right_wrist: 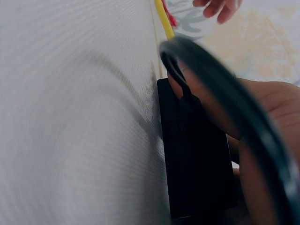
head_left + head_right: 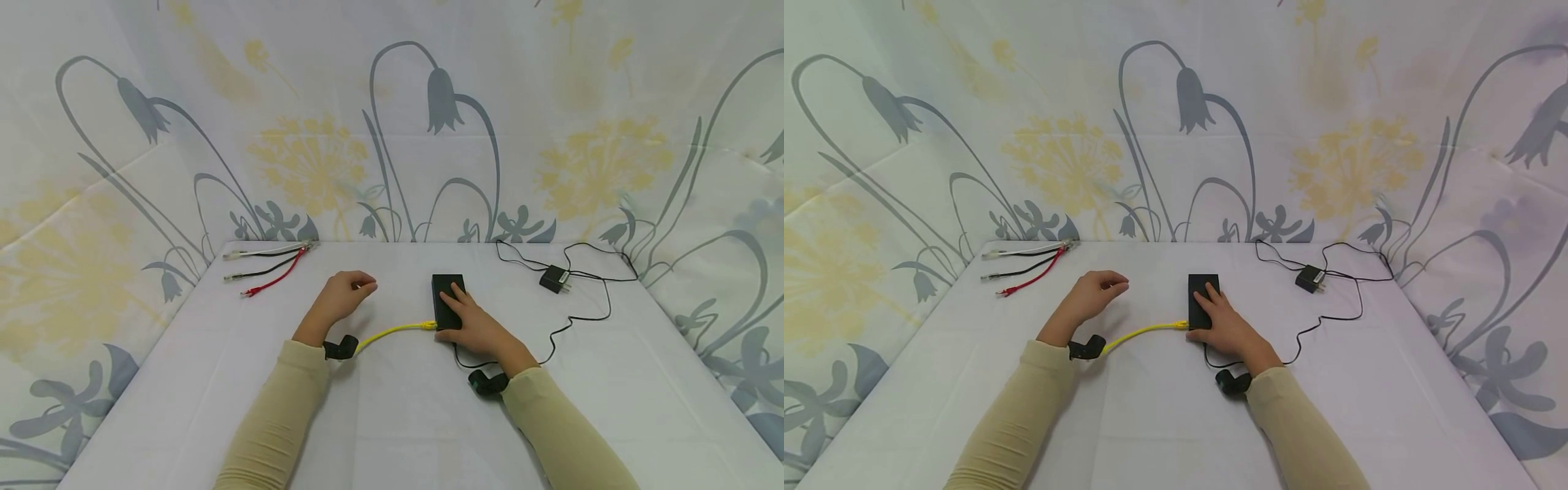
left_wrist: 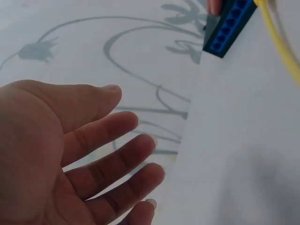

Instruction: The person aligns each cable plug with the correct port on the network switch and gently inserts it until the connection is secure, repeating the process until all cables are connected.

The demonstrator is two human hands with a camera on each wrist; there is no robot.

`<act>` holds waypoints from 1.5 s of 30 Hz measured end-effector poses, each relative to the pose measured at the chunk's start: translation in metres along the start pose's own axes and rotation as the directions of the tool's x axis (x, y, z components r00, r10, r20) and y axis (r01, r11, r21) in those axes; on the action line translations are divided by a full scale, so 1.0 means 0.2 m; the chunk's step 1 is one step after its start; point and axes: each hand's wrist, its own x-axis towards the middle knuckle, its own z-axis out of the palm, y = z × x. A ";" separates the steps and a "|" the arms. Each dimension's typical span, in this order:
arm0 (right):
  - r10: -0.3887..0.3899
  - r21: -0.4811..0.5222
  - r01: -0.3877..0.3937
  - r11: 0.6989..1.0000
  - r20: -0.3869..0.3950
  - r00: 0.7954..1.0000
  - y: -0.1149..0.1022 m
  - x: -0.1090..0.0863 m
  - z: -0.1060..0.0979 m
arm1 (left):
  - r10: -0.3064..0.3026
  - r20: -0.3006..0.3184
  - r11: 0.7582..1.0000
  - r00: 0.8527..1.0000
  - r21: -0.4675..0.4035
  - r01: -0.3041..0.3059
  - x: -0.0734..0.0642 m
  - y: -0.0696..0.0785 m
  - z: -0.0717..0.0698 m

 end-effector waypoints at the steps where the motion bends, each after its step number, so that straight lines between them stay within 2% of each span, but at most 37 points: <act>1: 0.000 -0.001 0.000 1.000 0.000 1.000 0.00 0.00 0.00 | -0.007 -0.003 1.000 1.000 -0.002 0.007 0.00 -0.01 -0.01; 10: -0.001 -0.001 0.001 1.000 -0.002 1.000 0.01 0.00 0.00 | -0.057 -0.042 0.998 0.998 0.004 0.057 0.00 -0.09 -0.11; 20: 0.005 -0.004 -0.005 1.000 -0.004 1.000 0.01 0.00 0.01 | -0.103 -0.092 0.994 0.990 0.020 0.105 -0.01 -0.20 -0.18; 31: 0.000 -0.005 0.000 1.000 -0.006 1.000 0.00 0.00 0.00 | -0.193 -0.128 0.981 0.973 -0.001 0.195 -0.02 -0.29 -0.24; 45: -0.008 0.000 0.008 1.000 -0.007 1.000 0.01 0.00 0.00 | -0.216 -0.191 0.975 0.958 0.005 0.221 -0.04 -0.40 -0.29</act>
